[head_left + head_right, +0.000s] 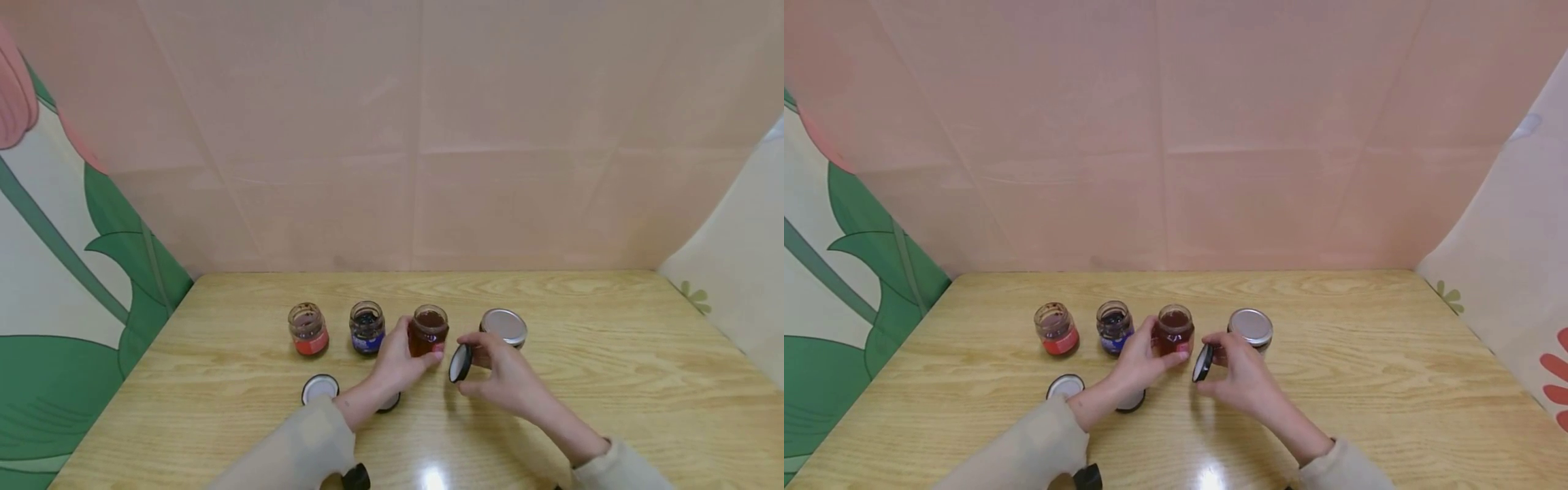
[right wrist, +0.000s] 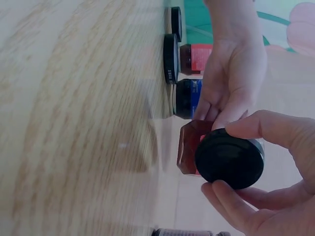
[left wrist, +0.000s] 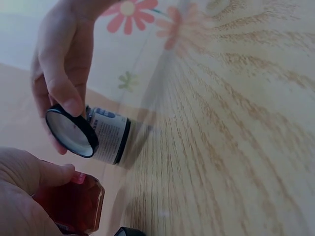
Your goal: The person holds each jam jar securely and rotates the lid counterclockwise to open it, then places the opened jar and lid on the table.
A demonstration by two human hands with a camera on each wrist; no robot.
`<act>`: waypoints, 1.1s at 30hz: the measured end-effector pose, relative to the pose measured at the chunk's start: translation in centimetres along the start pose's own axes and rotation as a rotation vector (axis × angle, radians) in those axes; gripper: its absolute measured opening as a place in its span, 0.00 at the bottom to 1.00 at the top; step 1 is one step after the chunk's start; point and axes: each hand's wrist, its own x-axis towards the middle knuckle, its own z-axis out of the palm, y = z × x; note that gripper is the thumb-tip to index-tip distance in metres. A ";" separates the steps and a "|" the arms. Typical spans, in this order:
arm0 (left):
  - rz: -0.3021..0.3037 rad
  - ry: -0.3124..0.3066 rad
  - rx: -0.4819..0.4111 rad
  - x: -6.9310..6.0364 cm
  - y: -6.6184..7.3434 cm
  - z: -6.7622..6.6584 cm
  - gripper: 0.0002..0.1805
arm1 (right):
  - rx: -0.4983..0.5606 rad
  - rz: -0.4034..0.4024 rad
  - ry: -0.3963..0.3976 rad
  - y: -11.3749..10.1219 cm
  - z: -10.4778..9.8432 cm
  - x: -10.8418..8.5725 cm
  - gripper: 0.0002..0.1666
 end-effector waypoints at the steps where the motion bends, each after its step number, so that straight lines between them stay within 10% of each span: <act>1: 0.004 0.005 0.006 0.1 0.0 0.0 0.33 | -0.006 -0.004 -0.007 0.0 0.1 0.0 0.38; 33: -0.001 -0.001 0.124 2.0 -0.5 0.4 0.32 | -0.383 -0.036 -0.084 0.4 2.6 0.9 0.32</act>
